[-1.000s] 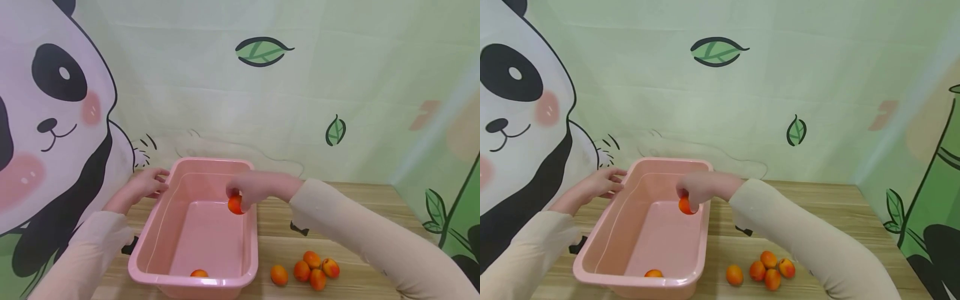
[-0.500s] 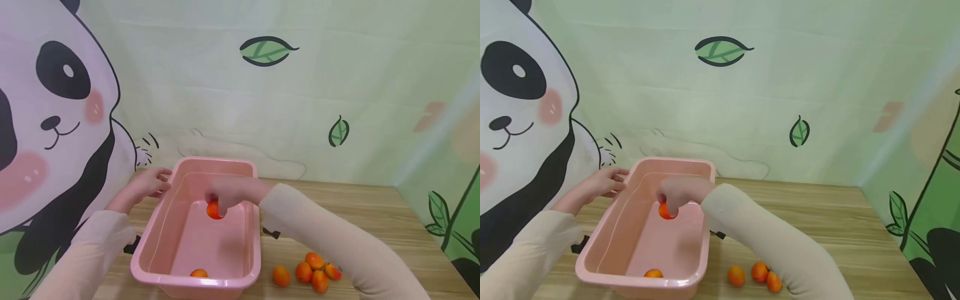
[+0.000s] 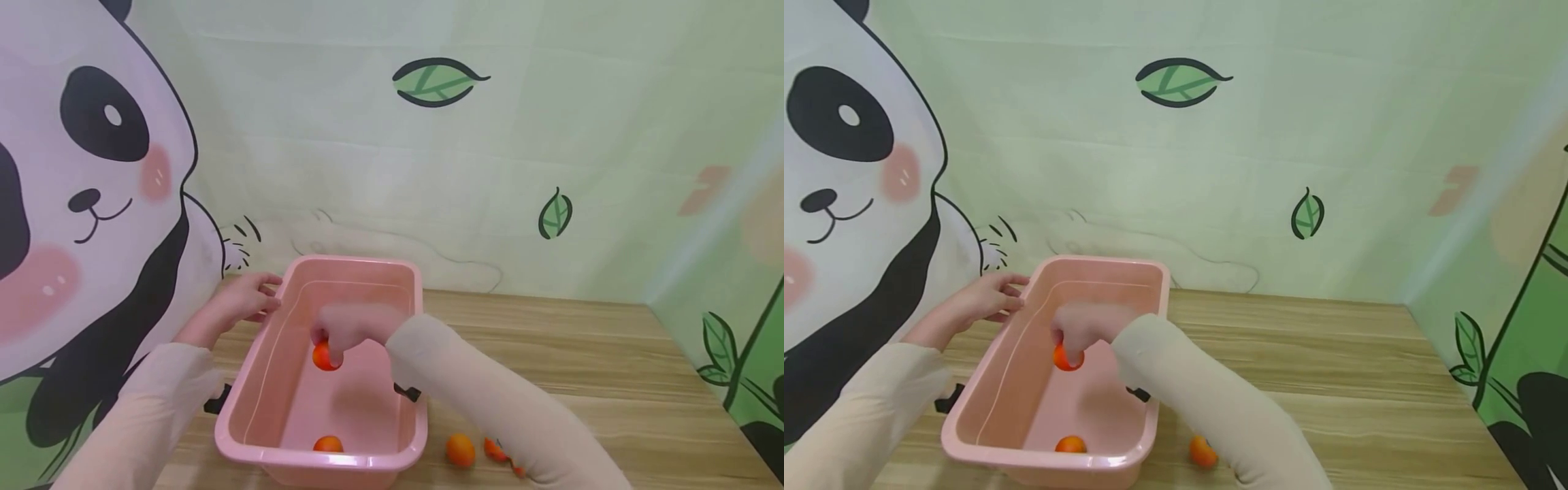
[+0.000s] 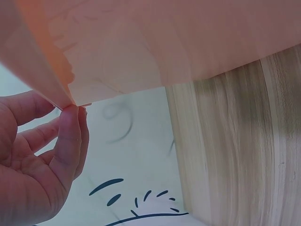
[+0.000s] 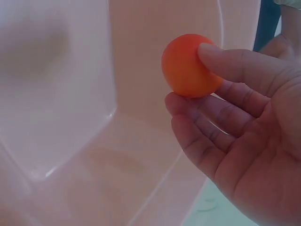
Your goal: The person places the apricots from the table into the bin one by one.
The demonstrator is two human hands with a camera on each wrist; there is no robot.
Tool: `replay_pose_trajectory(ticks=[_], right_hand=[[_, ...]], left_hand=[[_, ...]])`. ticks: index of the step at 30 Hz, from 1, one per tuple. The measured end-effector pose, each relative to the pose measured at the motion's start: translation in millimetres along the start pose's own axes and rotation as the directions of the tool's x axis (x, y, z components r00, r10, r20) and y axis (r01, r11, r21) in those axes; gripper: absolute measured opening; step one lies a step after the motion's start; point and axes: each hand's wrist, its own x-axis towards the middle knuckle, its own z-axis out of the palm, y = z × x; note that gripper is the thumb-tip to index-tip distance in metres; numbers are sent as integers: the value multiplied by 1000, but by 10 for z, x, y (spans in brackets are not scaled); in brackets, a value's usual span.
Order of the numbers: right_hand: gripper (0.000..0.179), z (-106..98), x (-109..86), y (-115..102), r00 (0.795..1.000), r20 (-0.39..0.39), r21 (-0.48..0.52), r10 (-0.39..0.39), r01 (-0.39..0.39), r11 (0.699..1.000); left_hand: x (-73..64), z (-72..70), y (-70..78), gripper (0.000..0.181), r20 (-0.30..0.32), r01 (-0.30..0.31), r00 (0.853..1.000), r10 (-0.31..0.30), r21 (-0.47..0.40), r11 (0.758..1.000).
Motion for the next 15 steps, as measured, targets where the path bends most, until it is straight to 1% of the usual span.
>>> replay_pose_trajectory(ticks=[3,6,9,13,15], right_hand=[[15,83,79,-13,1000,3,27,23,-23,999],[20,168,138,-29,997,-8,25,78,-77,997],[21,250,177,-32,994,-4,35,109,-109,993],[23,339,205,-24,994,26,91,111,-113,989],[22,376,213,-21,994,33,101,102,-105,989]], left_hand=[[-4,-2,-1,50,0,-4,1000,4,1,1000],[-5,-2,-5,50,-3,-1,1000,1,2,1000],[-12,-2,-4,50,1,-7,1000,7,0,1000],[-12,0,-6,50,4,-7,1000,7,-8,1000],[-13,-1,-4,50,8,-9,1000,9,-12,1000]])
